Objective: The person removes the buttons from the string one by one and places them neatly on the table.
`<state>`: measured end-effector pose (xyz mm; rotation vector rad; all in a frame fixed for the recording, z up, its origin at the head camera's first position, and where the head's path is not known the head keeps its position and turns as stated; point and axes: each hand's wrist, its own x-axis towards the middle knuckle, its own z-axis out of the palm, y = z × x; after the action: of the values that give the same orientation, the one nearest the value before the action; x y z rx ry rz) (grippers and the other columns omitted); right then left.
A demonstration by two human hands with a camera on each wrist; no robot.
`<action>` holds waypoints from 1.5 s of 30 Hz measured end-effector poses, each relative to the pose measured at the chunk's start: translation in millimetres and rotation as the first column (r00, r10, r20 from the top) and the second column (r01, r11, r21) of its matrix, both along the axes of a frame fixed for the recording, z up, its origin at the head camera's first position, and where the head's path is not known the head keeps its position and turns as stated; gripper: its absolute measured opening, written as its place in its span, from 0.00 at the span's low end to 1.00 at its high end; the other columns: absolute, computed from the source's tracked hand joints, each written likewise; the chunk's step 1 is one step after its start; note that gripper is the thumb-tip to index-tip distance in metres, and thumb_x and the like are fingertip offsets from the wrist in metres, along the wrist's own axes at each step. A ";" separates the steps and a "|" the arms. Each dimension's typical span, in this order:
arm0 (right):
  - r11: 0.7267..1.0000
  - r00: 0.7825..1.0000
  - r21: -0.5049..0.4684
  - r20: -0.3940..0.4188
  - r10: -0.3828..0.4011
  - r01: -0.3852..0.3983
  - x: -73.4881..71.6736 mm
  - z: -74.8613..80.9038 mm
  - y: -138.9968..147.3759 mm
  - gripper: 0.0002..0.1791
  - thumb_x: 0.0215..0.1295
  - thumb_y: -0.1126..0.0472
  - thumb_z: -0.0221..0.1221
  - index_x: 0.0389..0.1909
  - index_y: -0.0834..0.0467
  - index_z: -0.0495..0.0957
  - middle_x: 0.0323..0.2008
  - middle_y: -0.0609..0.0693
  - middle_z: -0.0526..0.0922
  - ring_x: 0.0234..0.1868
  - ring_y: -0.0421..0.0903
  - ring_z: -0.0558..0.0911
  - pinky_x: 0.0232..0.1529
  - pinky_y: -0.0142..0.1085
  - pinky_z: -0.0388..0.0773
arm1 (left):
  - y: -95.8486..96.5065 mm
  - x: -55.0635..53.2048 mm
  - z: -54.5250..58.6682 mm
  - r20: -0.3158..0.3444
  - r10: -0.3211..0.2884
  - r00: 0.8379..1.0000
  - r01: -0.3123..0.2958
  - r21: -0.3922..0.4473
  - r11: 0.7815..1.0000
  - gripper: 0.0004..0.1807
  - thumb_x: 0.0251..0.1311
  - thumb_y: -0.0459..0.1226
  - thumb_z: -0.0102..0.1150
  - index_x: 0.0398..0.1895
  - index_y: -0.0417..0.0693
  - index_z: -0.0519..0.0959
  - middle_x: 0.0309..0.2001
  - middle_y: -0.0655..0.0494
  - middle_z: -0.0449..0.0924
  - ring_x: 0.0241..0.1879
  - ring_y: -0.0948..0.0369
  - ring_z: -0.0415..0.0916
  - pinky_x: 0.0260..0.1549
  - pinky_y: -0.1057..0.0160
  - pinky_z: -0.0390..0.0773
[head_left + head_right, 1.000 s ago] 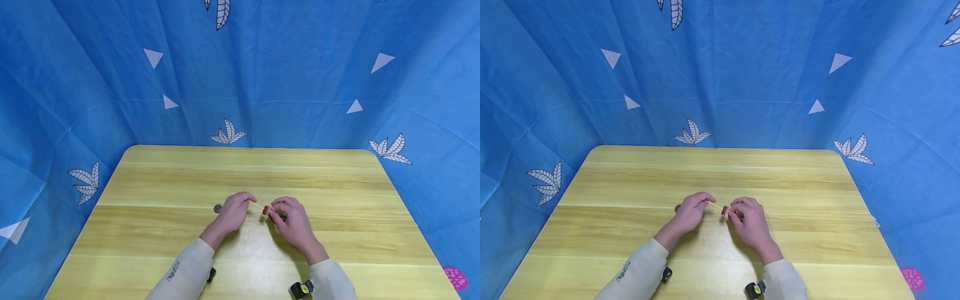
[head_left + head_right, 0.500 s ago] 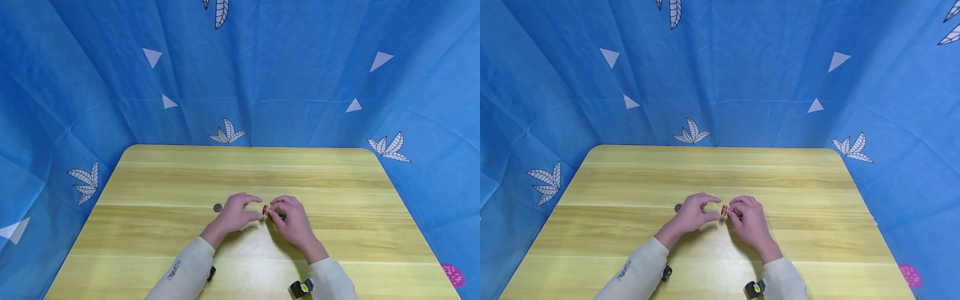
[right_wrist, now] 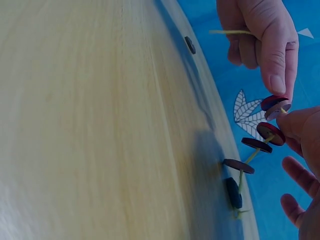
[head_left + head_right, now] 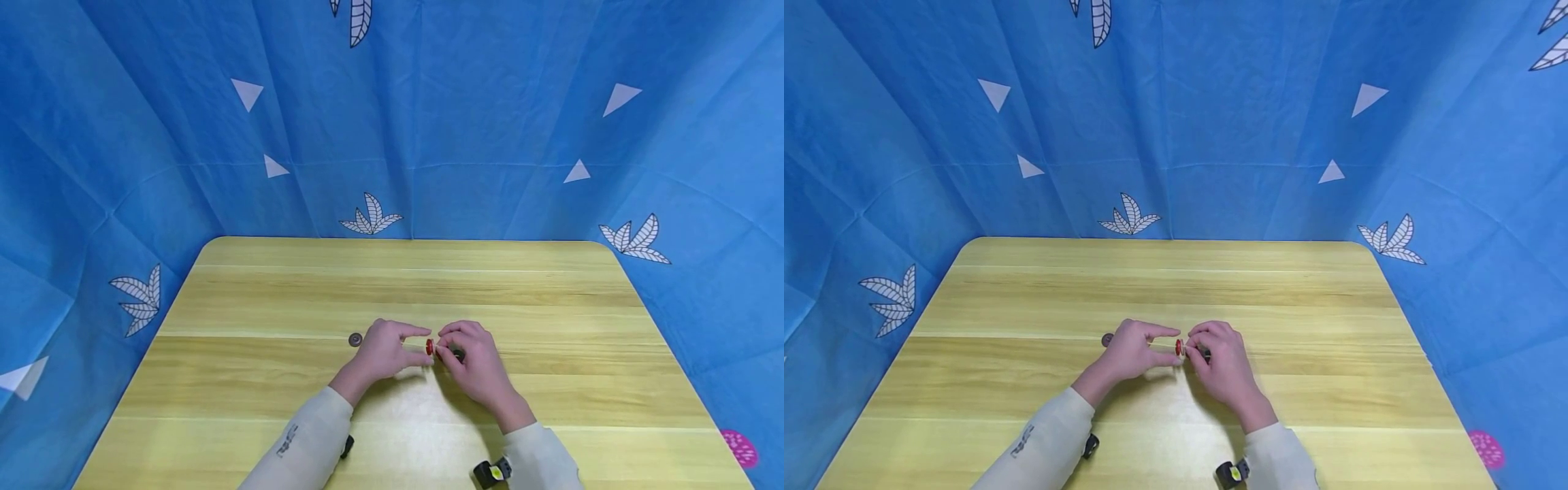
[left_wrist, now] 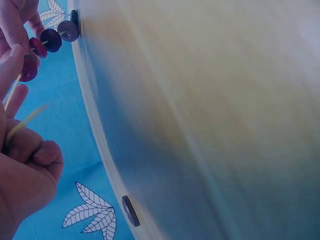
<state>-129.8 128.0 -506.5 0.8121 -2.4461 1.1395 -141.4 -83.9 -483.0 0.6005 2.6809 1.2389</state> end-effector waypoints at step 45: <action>1.000 0.999 -0.029 0.049 0.010 -0.008 -0.8 -4.8 1.9 0.07 0.60 0.67 0.69 0.29 0.52 0.82 0.42 0.50 0.83 0.48 0.48 0.76 0.53 0.47 0.69 | -5.1 0.3 -4.7 -0.036 0.047 0.998 -0.046 0.034 0.998 0.18 0.52 0.43 0.76 0.44 0.46 0.87 0.11 0.66 0.57 0.11 0.70 0.52 0.12 0.70 0.55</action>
<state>-130.6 130.0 -511.4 0.7968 -2.4621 1.2084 -141.0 -88.9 -487.7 0.5744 2.7241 1.2992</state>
